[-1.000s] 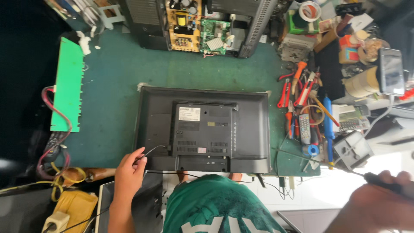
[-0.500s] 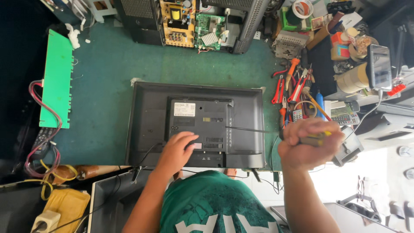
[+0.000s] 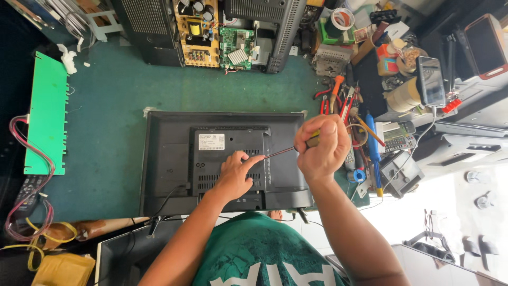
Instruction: The person uses a screwdriver to remove screws from the back panel of a television. After removing the screws, the person lifts the back cover off the television to reveal the internal components.
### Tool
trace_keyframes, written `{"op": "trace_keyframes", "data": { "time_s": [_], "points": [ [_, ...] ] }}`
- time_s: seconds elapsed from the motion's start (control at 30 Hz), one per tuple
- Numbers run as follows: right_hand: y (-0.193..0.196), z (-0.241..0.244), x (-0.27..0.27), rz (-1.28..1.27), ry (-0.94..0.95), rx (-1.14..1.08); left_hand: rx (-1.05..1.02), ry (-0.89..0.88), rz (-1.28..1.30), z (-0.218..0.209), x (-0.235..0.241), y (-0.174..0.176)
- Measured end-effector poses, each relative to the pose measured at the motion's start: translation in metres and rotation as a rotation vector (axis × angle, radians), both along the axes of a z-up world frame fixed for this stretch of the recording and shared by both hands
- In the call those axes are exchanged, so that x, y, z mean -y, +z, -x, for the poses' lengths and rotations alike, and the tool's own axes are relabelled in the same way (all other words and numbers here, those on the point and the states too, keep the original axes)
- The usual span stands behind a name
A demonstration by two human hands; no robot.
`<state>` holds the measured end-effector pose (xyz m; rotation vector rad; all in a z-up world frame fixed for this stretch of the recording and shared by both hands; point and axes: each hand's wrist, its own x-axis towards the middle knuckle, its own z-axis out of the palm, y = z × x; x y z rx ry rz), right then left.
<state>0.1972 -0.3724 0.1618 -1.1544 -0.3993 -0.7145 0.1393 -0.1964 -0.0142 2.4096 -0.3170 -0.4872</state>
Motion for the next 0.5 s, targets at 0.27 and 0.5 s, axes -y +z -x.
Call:
{"op": "trace_keyframes", "data": {
  "time_s": [0.27,0.5],
  "points": [
    [0.001,0.000,-0.009,0.025,0.028,0.006,-0.006,0.029,0.021,-0.001,-0.001,-0.018],
    [0.018,0.002,-0.014,0.158,0.153,0.036,-0.005,0.040,0.034,-0.006,-0.002,-0.028]
  ]
}}
